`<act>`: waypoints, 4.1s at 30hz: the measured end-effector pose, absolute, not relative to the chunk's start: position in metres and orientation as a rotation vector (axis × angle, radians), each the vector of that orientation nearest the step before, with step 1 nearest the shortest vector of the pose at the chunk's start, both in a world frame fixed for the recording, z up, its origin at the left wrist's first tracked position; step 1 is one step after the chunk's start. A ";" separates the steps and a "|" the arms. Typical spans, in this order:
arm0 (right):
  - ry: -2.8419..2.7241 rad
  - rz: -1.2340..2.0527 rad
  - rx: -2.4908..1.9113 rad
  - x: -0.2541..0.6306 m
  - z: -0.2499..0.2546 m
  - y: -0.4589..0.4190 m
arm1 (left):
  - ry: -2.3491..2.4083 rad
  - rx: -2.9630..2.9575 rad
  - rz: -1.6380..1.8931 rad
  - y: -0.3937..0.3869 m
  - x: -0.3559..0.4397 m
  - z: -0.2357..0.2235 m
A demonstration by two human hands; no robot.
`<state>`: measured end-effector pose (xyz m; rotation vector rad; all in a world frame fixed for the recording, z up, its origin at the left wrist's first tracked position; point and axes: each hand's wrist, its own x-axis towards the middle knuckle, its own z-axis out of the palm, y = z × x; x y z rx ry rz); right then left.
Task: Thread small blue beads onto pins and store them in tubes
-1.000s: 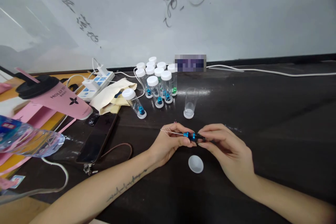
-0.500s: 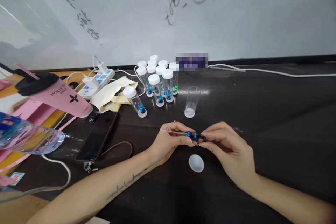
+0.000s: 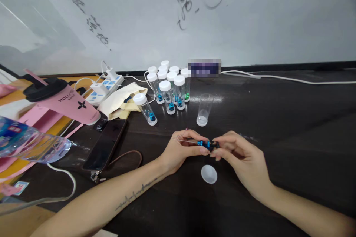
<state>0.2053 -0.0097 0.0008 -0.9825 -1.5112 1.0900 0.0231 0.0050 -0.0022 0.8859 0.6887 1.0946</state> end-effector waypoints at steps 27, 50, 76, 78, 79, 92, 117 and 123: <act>-1.563 1.019 -0.993 0.206 0.001 -0.011 | 0.669 0.852 1.071 0.006 0.023 -0.005; -1.574 1.073 -1.076 0.207 0.003 -0.010 | 0.668 0.841 1.060 0.007 0.022 -0.004; -1.556 1.050 -1.088 0.206 0.003 -0.010 | 0.690 0.854 1.052 0.007 0.023 -0.004; -1.562 1.059 -1.098 0.206 0.003 -0.009 | 0.684 0.861 1.054 0.007 0.023 -0.004; -1.565 1.059 -1.102 0.206 0.003 -0.009 | 0.678 0.863 1.057 0.007 0.022 -0.004; -1.626 1.073 -1.112 0.206 0.002 -0.009 | 0.634 0.856 1.074 0.007 0.022 -0.005; -1.618 1.227 -1.103 0.207 -0.001 -0.006 | 0.621 0.873 1.077 0.008 0.022 -0.009; -1.622 1.094 -1.112 0.206 -0.002 -0.007 | 0.635 0.878 1.089 0.008 0.022 -0.008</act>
